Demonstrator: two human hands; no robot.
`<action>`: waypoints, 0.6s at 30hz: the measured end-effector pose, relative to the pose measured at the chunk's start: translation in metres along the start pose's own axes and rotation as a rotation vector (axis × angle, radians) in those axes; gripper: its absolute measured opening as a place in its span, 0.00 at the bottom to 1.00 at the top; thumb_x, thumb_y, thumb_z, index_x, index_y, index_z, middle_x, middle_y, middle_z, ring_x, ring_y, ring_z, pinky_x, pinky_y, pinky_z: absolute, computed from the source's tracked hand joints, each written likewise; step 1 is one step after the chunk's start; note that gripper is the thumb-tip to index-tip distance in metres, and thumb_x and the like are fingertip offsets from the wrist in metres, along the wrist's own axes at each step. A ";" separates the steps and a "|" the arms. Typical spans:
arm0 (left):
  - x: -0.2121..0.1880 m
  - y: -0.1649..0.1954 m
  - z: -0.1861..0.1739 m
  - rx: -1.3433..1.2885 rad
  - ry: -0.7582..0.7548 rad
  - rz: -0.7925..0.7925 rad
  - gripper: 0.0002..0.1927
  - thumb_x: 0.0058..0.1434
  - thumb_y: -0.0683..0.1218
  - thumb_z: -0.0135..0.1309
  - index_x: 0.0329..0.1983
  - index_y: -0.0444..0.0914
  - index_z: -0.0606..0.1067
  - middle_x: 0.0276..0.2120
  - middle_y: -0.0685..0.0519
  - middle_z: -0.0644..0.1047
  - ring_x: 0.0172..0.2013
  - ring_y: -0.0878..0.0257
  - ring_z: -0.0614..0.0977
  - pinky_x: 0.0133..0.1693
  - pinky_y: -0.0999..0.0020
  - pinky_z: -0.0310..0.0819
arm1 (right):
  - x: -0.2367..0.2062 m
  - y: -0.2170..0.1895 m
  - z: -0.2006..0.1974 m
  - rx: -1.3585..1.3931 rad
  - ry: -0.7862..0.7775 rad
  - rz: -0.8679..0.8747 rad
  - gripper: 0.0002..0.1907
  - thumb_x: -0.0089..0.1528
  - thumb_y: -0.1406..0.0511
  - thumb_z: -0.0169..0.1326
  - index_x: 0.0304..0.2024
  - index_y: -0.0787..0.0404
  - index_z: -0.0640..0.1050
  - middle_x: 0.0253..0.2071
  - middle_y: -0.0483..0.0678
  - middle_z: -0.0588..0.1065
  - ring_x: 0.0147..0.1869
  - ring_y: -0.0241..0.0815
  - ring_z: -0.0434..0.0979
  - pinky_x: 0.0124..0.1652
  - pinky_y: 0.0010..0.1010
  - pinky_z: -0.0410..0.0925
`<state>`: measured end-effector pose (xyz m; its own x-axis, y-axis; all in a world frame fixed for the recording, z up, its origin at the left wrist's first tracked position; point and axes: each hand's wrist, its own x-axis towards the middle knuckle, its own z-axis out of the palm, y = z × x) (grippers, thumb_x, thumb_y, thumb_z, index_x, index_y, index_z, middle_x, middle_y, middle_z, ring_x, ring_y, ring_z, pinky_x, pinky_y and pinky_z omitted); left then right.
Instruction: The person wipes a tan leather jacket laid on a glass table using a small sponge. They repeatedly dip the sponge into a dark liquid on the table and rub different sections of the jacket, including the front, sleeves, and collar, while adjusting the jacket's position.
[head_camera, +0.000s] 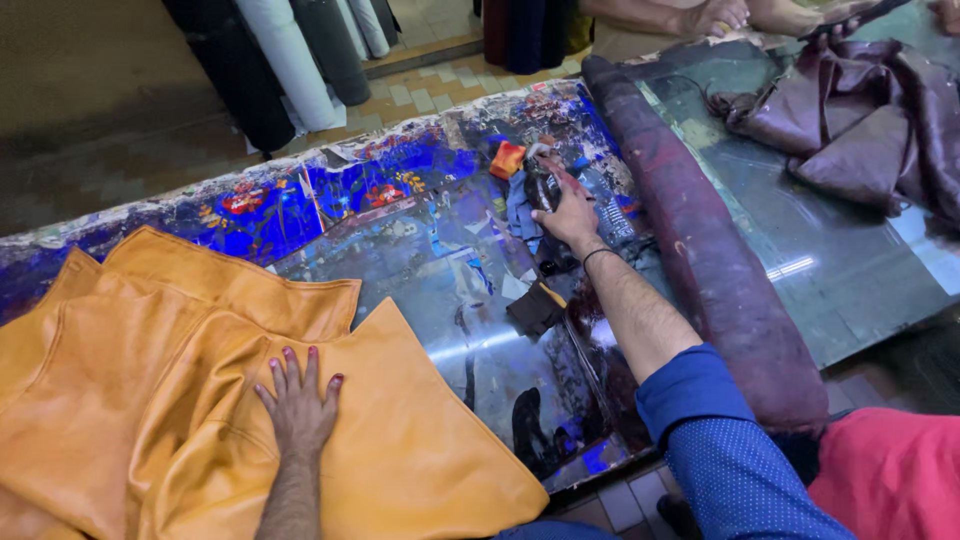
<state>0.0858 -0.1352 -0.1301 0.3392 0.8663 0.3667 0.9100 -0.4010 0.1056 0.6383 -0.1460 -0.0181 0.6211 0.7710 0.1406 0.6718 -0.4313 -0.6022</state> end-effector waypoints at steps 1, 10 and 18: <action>-0.001 0.002 0.001 0.003 -0.007 -0.004 0.40 0.65 0.69 0.39 0.77 0.51 0.56 0.77 0.44 0.51 0.75 0.43 0.49 0.67 0.28 0.36 | 0.003 0.001 -0.005 0.025 -0.002 -0.062 0.52 0.46 0.51 0.69 0.71 0.49 0.65 0.64 0.56 0.68 0.69 0.57 0.67 0.63 0.45 0.62; 0.005 0.012 0.012 -0.126 0.030 0.000 0.36 0.69 0.67 0.39 0.76 0.48 0.62 0.78 0.42 0.54 0.77 0.41 0.51 0.70 0.27 0.37 | -0.018 0.035 -0.098 0.285 0.190 -0.296 0.38 0.48 0.60 0.74 0.55 0.65 0.71 0.51 0.56 0.76 0.53 0.53 0.79 0.52 0.40 0.73; 0.000 0.017 0.019 -0.179 0.003 -0.004 0.36 0.71 0.67 0.39 0.77 0.47 0.62 0.78 0.41 0.54 0.77 0.40 0.50 0.70 0.28 0.34 | -0.118 0.086 -0.134 0.321 0.269 -0.204 0.39 0.52 0.62 0.74 0.58 0.66 0.67 0.46 0.54 0.82 0.49 0.46 0.85 0.51 0.35 0.76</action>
<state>0.1052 -0.1366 -0.1455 0.3349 0.8672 0.3684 0.8541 -0.4446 0.2701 0.6763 -0.3369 0.0186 0.6000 0.6580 0.4550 0.6588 -0.0836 -0.7477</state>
